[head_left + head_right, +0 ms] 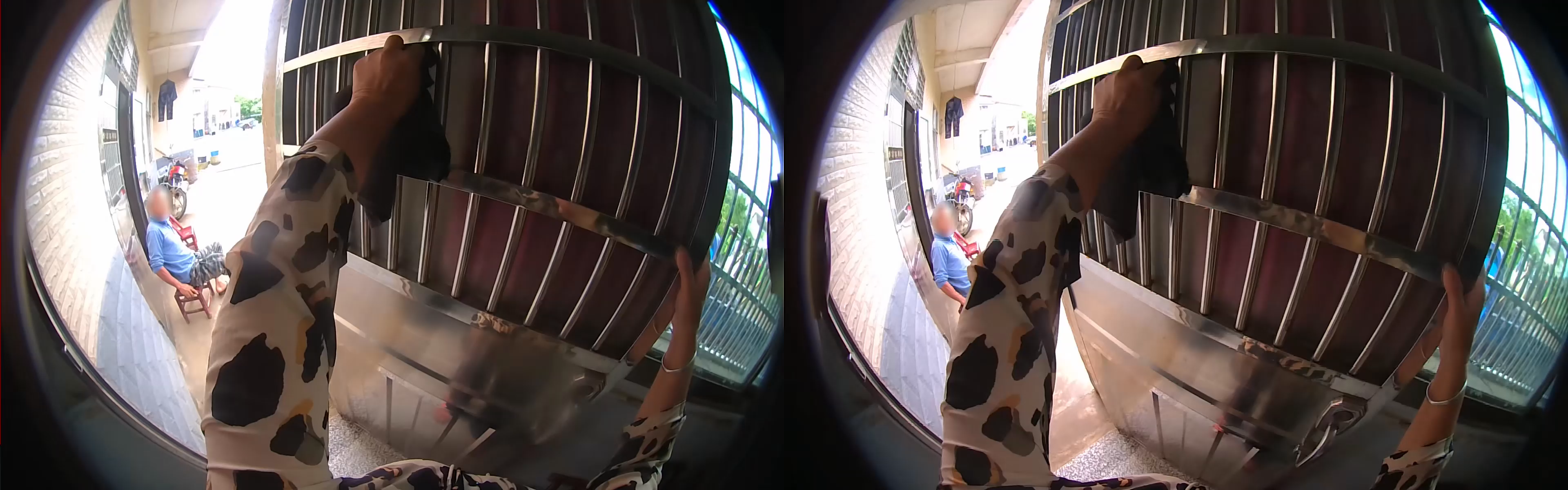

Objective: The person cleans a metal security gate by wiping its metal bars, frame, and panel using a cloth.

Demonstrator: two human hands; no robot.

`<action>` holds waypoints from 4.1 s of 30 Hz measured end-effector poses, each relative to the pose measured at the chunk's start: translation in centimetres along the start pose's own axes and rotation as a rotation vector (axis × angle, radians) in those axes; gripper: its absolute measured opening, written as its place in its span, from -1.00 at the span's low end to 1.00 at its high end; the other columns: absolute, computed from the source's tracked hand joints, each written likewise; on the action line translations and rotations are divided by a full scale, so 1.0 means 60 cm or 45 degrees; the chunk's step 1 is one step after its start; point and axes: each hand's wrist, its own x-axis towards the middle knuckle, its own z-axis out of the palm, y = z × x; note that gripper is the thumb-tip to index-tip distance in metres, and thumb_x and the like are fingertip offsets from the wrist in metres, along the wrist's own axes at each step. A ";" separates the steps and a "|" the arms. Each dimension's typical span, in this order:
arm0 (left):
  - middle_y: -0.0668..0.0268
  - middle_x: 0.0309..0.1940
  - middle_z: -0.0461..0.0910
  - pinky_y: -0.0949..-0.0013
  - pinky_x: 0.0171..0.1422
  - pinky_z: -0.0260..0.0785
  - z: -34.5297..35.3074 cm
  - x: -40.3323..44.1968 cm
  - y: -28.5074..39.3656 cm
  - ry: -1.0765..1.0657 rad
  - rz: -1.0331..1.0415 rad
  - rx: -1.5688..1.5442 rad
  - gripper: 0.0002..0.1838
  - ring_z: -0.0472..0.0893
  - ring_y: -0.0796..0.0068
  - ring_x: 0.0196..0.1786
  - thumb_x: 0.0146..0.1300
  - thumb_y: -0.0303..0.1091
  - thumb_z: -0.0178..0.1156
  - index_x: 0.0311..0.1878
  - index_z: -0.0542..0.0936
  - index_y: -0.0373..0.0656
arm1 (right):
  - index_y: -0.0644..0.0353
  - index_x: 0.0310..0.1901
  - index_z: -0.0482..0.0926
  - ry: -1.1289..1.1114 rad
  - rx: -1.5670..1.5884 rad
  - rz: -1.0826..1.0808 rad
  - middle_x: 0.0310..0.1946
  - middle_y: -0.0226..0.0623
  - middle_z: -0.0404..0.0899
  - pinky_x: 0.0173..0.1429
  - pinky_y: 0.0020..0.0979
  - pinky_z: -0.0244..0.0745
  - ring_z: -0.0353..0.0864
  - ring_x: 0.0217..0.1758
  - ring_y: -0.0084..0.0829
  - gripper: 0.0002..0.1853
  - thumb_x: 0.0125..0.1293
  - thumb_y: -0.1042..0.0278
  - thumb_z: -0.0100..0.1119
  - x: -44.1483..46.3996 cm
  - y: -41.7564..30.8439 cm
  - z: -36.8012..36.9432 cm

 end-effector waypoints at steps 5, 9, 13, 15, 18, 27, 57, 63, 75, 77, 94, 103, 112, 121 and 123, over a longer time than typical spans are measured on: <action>0.14 -0.25 0.61 0.12 -0.11 0.48 -0.022 0.023 0.011 -0.298 -0.080 0.121 -0.77 0.62 0.10 -0.17 0.07 -0.20 0.17 -0.20 0.64 0.03 | 0.31 0.19 0.32 -0.032 -0.057 0.038 -0.08 -0.40 0.48 0.09 -0.53 0.30 0.42 -0.06 -0.63 -0.48 0.25 0.29 0.19 0.002 0.002 -0.013; 0.17 -0.34 0.64 0.17 -0.09 0.50 -0.020 0.053 0.000 -0.577 -0.263 0.003 -0.77 0.63 0.17 -0.17 0.07 -0.14 0.18 -0.24 0.68 0.05 | 0.32 0.22 0.29 -0.051 0.026 0.045 -0.05 -0.40 0.46 0.11 -0.55 0.28 0.41 -0.05 -0.62 -0.45 0.25 0.29 0.19 0.006 0.005 -0.014; 0.14 -0.24 0.64 0.23 -0.02 0.46 -0.011 -0.006 -0.073 -0.842 0.623 0.071 -0.68 0.63 0.19 -0.15 0.03 -0.12 0.21 -0.17 0.66 -0.06 | 0.33 0.22 0.28 -0.074 -0.055 -0.007 0.06 -0.32 0.43 0.26 -0.46 0.19 0.38 0.11 -0.52 -0.38 0.24 0.14 0.20 0.007 0.014 -0.020; 0.14 -0.24 0.64 0.21 -0.02 0.46 -0.006 -0.030 -0.070 -0.695 0.082 -0.369 -0.66 0.63 0.18 -0.14 0.02 -0.12 0.21 -0.14 0.64 -0.05 | 0.34 0.23 0.26 -0.075 -0.060 0.001 0.07 -0.32 0.42 0.26 -0.46 0.19 0.38 0.12 -0.52 -0.37 0.24 0.14 0.20 0.006 0.016 -0.023; 0.15 -0.25 0.64 0.20 -0.02 0.45 -0.019 -0.018 -0.035 -0.235 -0.390 -0.617 -0.66 0.62 0.16 -0.15 0.01 -0.14 0.23 -0.13 0.64 -0.04 | 0.34 0.24 0.25 -0.049 -0.035 0.011 0.06 -0.33 0.42 0.25 -0.46 0.19 0.38 0.11 -0.52 -0.36 0.24 0.14 0.21 0.004 0.011 -0.016; 0.11 -0.15 0.60 0.17 0.10 0.39 0.033 -0.002 0.026 0.223 -0.376 -0.654 -0.66 0.56 0.07 -0.03 -0.01 -0.35 0.12 -0.10 0.65 -0.01 | 0.32 0.23 0.27 -0.027 0.026 0.009 -0.05 -0.37 0.46 0.09 -0.57 0.30 0.44 -0.08 -0.62 -0.41 0.23 0.23 0.21 0.000 0.000 -0.007; 0.06 -0.27 0.59 0.09 -0.10 0.47 0.000 0.007 -0.084 -0.269 0.026 0.185 -0.77 0.61 0.04 -0.18 0.08 -0.28 0.12 -0.23 0.60 -0.13 | 0.27 0.22 0.30 0.005 -0.104 0.090 0.01 -0.35 0.44 0.21 -0.49 0.23 0.41 0.07 -0.54 -0.48 0.30 0.22 0.14 0.008 0.030 -0.046; 0.04 -0.27 0.62 0.17 -0.06 0.47 -0.005 0.002 -0.083 -0.543 -0.220 -0.030 -0.68 0.62 0.10 -0.16 0.01 -0.20 0.22 -0.16 0.63 -0.13 | 0.29 0.18 0.32 0.057 -0.087 0.008 -0.02 -0.34 0.44 0.18 -0.46 0.25 0.41 0.05 -0.53 -0.54 0.31 0.28 0.11 0.002 0.017 -0.028; 0.17 -0.29 0.65 0.23 0.00 0.45 0.020 -0.026 -0.091 0.109 -0.471 -0.429 -0.71 0.63 0.18 -0.17 0.06 -0.28 0.21 -0.11 0.65 0.00 | 0.36 0.14 0.34 0.055 -0.084 0.068 -0.03 -0.27 0.45 0.16 -0.44 0.28 0.43 0.03 -0.47 -0.52 0.29 0.25 0.14 0.029 0.078 -0.074; 0.14 -0.25 0.63 0.18 0.02 0.43 0.005 -0.027 -0.049 0.036 -0.656 -0.506 -0.70 0.60 0.08 -0.13 0.07 -0.31 0.16 -0.09 0.64 -0.01 | 0.35 0.18 0.30 0.044 -0.118 0.079 0.02 -0.24 0.43 0.18 -0.42 0.28 0.42 0.08 -0.44 -0.48 0.29 0.22 0.14 0.043 0.105 -0.099; 0.14 -0.18 0.55 0.19 0.05 0.40 -0.054 -0.262 -0.152 -0.303 -0.471 -0.609 -0.71 0.55 0.12 -0.05 0.11 -0.36 0.11 -0.08 0.64 0.07 | 0.24 0.19 0.37 -0.234 -0.331 -0.043 0.12 -0.30 0.37 0.33 -0.35 0.12 0.30 0.25 -0.44 -0.55 0.36 0.16 0.01 0.080 0.132 -0.175; 0.13 -0.19 0.53 0.16 -0.05 0.43 -0.038 -0.105 -0.186 0.070 -0.324 -0.375 -0.73 0.57 0.11 -0.11 0.10 -0.25 0.18 -0.08 0.62 0.13 | 0.15 -0.46 0.45 0.319 -0.536 -0.043 -0.52 -0.46 0.35 -0.16 -0.47 0.22 0.35 -0.39 -0.56 -0.60 0.28 -0.06 0.09 0.036 0.039 -0.027; 0.12 -0.16 0.50 0.15 -0.13 0.49 0.015 -0.032 -0.172 -0.100 -0.024 0.060 -0.82 0.59 0.12 -0.11 0.17 -0.31 0.10 -0.16 0.58 0.02 | 0.11 -0.49 0.42 0.256 -0.534 -0.037 -0.54 -0.50 0.34 -0.23 -0.50 0.21 0.31 -0.44 -0.61 -0.60 0.28 -0.06 0.09 0.048 0.058 -0.059; 0.05 -0.18 0.60 0.20 -0.03 0.50 -0.037 -0.007 -0.161 -0.509 -0.268 -0.105 -0.79 0.63 0.15 -0.11 0.13 -0.32 0.12 -0.20 0.63 -0.15 | 0.11 -0.50 0.41 0.266 -0.690 -0.068 -0.54 -0.49 0.31 -0.17 -0.46 0.22 0.30 -0.42 -0.57 -0.56 0.27 -0.13 0.06 0.044 0.055 -0.064; 0.07 -0.17 0.62 0.25 0.02 0.46 -0.044 -0.012 -0.170 -0.727 -0.305 -0.261 -0.71 0.61 0.16 -0.08 0.08 -0.26 0.16 -0.13 0.63 -0.13 | 0.12 -0.51 0.41 0.246 -0.713 -0.063 -0.53 -0.46 0.30 -0.11 -0.44 0.22 0.31 -0.39 -0.53 -0.52 0.27 -0.18 0.04 0.041 0.046 -0.061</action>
